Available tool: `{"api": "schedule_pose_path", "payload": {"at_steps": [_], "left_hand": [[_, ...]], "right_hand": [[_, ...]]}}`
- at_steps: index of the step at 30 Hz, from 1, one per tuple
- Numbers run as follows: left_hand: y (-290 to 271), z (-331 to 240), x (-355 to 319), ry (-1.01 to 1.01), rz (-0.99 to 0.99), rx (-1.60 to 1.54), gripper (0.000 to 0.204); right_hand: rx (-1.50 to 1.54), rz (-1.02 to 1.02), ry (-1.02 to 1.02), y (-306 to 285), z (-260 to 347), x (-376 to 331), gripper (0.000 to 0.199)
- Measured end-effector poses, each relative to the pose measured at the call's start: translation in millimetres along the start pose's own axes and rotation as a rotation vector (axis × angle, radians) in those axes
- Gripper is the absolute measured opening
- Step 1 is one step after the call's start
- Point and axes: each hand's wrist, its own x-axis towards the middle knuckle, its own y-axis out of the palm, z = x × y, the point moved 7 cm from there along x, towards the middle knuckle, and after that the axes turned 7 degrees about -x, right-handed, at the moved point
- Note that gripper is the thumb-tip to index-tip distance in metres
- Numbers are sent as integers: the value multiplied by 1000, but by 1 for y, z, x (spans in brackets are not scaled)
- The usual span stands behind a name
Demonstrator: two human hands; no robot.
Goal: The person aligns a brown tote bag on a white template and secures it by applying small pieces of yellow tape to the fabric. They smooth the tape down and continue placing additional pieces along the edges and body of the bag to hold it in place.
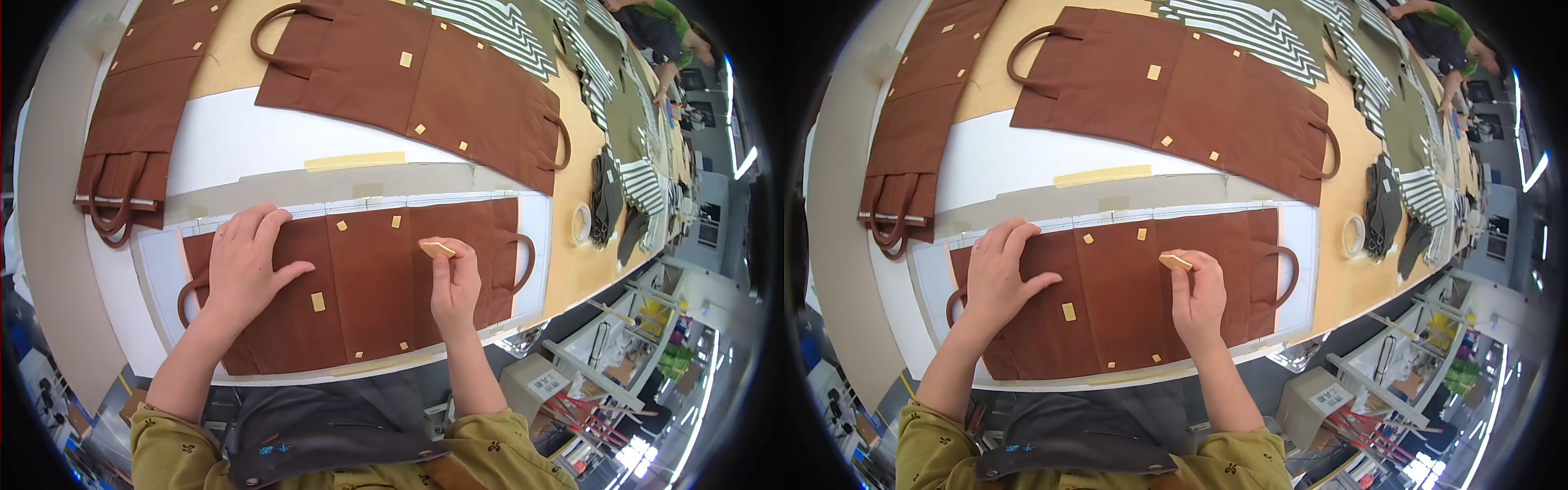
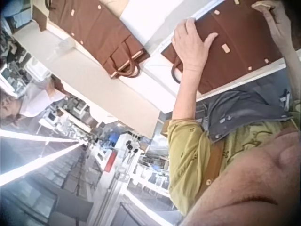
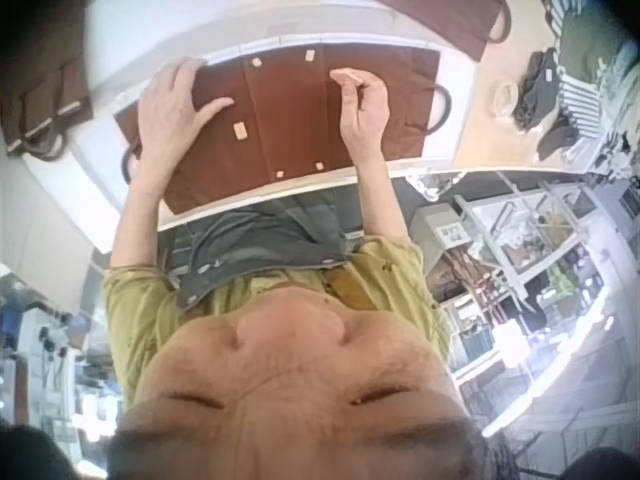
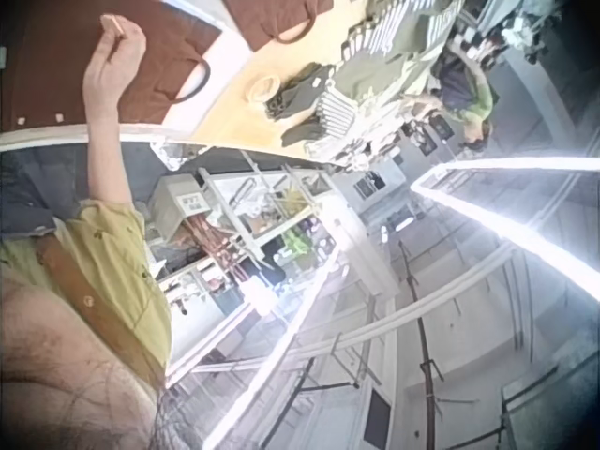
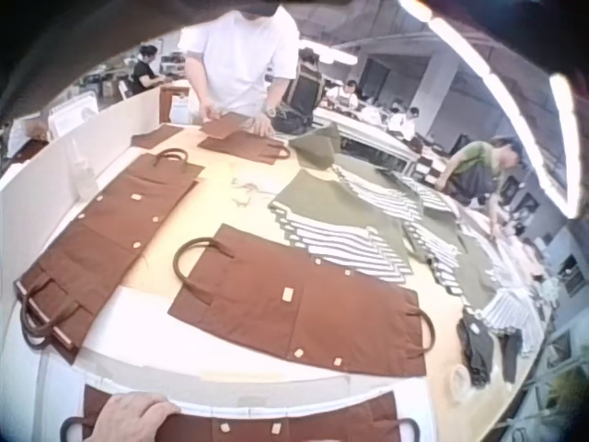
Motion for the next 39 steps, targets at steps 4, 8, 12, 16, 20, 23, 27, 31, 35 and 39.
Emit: {"api": "schedule_pose_path", "payload": {"at_steps": [4,8,12,16,20,23,27,31,35,39], "left_hand": [[5,0,14,20,61,37,63],[11,3,24,-23,140,6,61],[12,2,30,-28,159,-34,49],[16,-2,32,-69,124,-40,32],[18,-1,28,-98,83,-14,23],[14,4,22,-122,95,-8,22],[-5,17,10,-173,152,99,26],[-49,43,-21,-239,-162,197,33],[-72,84,-91,-524,-345,124,39],[-64,86,-132,-692,-332,-72,42]], "right_hand": [[-228,83,-101,5,10,9,11],[-298,205,-134,16,3,9,8],[-287,257,-181,20,-6,6,9],[-264,292,-167,15,-12,8,11],[-230,279,-160,16,-14,9,9],[-249,307,-171,23,-13,13,9],[-309,310,-141,21,-13,11,15],[-252,259,-130,17,-14,7,21],[-286,270,-287,20,3,8,22],[-203,370,-400,48,37,16,15]]}}
